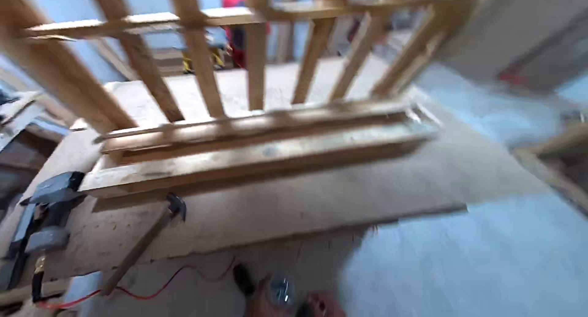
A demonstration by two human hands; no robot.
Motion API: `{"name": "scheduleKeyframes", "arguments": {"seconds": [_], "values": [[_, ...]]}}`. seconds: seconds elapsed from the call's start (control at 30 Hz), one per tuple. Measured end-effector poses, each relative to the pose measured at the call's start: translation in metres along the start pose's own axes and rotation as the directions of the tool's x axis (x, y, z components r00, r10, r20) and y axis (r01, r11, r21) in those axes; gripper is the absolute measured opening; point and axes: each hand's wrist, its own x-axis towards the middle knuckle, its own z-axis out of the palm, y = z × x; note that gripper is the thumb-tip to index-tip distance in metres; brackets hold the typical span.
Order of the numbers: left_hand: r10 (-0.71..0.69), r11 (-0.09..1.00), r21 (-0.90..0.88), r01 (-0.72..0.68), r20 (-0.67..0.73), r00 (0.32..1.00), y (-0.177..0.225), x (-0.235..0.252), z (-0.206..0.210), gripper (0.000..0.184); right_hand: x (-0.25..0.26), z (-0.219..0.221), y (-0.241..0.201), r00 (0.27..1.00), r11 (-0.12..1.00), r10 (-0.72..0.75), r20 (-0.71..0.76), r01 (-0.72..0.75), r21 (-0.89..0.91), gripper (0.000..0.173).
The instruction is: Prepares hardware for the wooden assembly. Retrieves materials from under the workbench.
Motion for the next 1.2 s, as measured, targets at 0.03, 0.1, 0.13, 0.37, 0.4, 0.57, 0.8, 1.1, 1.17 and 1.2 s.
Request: {"name": "scheduleKeyframes", "arguments": {"seconds": [0.03,0.1,0.13,0.37,0.4,0.57,0.8,1.1,1.17,1.2], "values": [[-0.014,1.0,-0.007,0.014,-0.002,1.0,-0.004,0.007,0.032,0.098,-0.002,-0.004,0.039,0.996,0.995,0.077,-0.039,-0.074,0.069,0.03],[-0.041,0.996,-0.077,0.037,-0.054,0.998,-0.009,0.025,0.087,0.097,-0.001,0.002,0.118,0.965,0.955,0.217,-0.146,-0.179,0.236,0.028],[-0.047,0.991,-0.125,0.037,-0.078,0.996,-0.008,0.033,0.112,0.094,-0.001,0.006,0.156,0.938,0.925,0.285,-0.197,-0.216,0.313,0.027],[0.171,0.943,-0.25,-0.218,-0.196,0.966,-0.038,0.13,0.226,0.081,0.02,0.073,0.366,0.769,0.705,0.577,-0.276,-0.298,0.643,0.03],[0.194,0.942,-0.233,-0.242,-0.208,0.959,-0.048,0.146,0.239,0.082,0.022,0.089,0.39,0.764,0.682,0.592,-0.256,-0.305,0.665,0.03],[0.203,0.971,-0.067,-0.229,-0.27,0.941,-0.052,0.231,0.285,0.077,0.038,0.156,0.47,0.745,0.604,0.626,-0.232,-0.275,0.748,0.03],[0.178,0.982,0.019,-0.189,-0.437,0.882,-0.03,0.356,0.287,0.063,0.11,0.202,0.49,0.827,0.555,0.556,-0.088,-0.291,0.779,0.032],[0.165,0.986,0.061,-0.154,-0.439,0.883,-0.086,0.449,0.275,0.047,0.396,0.101,0.463,0.853,0.739,0.417,-0.314,-0.117,0.663,0.037],[0.105,0.993,0.004,-0.114,-0.428,0.898,-0.085,0.446,0.277,0.044,0.455,0.08,0.461,0.789,0.792,0.46,-0.408,-0.157,0.59,0.053],[0.05,0.996,-0.052,-0.079,-0.424,0.904,-0.082,0.44,0.28,0.041,0.48,0.069,0.461,0.757,0.83,0.465,-0.458,-0.193,0.523,0.063]]}}
